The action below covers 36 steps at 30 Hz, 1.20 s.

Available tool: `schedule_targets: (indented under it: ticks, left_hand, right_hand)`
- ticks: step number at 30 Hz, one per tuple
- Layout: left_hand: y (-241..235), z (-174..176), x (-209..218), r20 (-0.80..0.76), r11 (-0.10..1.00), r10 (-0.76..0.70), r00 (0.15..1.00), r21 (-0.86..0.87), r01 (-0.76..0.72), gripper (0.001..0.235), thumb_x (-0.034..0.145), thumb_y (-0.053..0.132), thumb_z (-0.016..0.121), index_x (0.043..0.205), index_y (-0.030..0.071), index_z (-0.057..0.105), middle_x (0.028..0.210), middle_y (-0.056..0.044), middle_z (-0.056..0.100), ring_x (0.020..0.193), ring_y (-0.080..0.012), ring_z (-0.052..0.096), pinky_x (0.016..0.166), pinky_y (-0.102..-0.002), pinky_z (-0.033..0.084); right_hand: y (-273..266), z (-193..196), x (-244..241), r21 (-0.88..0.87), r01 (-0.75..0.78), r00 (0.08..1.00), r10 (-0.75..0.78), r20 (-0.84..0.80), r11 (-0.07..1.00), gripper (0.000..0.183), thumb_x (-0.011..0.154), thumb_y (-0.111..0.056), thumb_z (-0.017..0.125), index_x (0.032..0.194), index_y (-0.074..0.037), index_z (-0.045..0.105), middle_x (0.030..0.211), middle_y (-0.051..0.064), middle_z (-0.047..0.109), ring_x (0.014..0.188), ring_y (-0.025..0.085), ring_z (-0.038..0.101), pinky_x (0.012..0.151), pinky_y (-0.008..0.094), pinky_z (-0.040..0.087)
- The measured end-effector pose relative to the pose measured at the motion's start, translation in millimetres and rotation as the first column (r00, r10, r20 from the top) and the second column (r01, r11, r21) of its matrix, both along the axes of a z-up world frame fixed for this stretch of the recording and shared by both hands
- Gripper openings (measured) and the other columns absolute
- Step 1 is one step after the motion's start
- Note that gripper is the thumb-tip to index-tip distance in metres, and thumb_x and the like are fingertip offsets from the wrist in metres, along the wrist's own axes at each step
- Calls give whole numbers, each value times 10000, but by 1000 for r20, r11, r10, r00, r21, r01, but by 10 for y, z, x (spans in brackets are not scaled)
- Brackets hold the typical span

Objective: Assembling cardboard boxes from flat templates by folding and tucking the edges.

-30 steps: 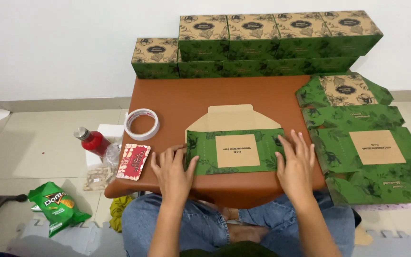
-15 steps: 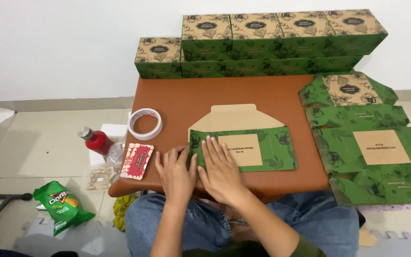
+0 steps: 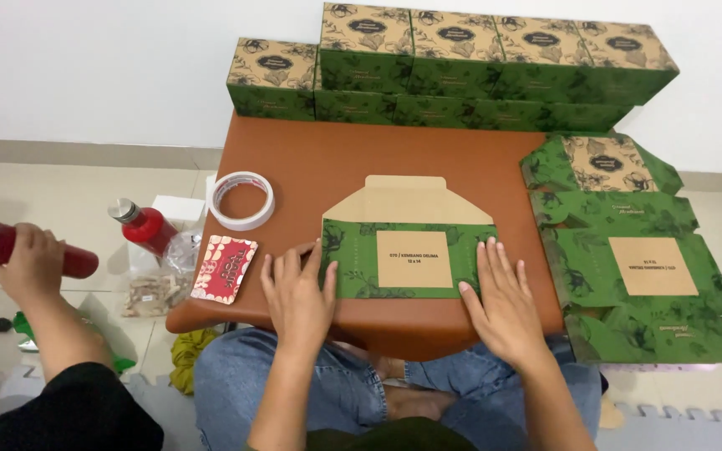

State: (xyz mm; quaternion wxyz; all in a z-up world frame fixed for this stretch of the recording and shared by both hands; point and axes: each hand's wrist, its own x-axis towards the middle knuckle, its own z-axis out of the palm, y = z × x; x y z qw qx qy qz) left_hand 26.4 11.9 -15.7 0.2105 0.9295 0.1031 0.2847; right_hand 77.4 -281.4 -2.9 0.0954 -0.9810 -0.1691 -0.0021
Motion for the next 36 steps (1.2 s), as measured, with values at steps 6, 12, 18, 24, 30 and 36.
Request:
schedule_targets:
  ticks: [6,12,18,24,30,36]
  left_hand:
    - [25,-122,44,-3,999,13,1000,45,-12,350,920,296,691,1221,120,726,1095,-40,632,1105,-245,589,1152,-544,286]
    - [24,-126,30,-5,999,6,1000,51,-6,323,935,250,651,1227,130,721,1109,-37,632,1130,-245,586,1145,-534,297]
    - [25,-116,22,-29,999,6,1000,31,-5,336,933,250,659,1242,133,718,1109,-32,634,1130,-239,589,1151,-530,295]
    - [26,-140,39,-29,1000,18,999,13,-18,334,932,248,676,1242,132,721,1100,-32,643,1138,-236,592,1163,-521,286]
    - [1,-26,14,-19,1000,7,1000,-22,-8,305,954,216,665,1230,101,727,1088,-41,646,1122,-240,597,1155,-528,283]
    - [2,-110,39,2,1000,25,1000,14,-25,311,931,224,680,1216,111,730,1089,-32,640,1121,-232,592,1159,-528,279]
  right_hand:
    - [642,99,-10,-91,-43,997,38,-61,995,716,1051,-509,238,1589,-37,236,1666,178,173,1553,297,105,1216,559,-49]
    - [1629,84,-141,52,-263,962,266,-60,963,675,1048,-388,283,1587,9,199,1664,232,135,1548,347,79,1206,544,-36]
    - [1427,168,-132,110,-319,943,327,-65,941,663,1040,-382,298,1586,-12,230,1663,192,177,1547,324,112,1212,517,2]
    - [519,129,21,28,-125,992,125,-33,992,662,1044,-395,305,1590,-23,251,1663,182,198,1542,326,143,1223,513,59]
    - [-60,-36,83,-2,41,999,-41,-6,999,680,1041,-397,341,1596,-19,237,1672,189,191,1554,311,146,1236,538,50]
    - [493,26,133,-53,21,999,-23,-43,998,706,1036,-452,251,1592,-17,240,1674,186,150,1565,295,57,1221,523,-75]
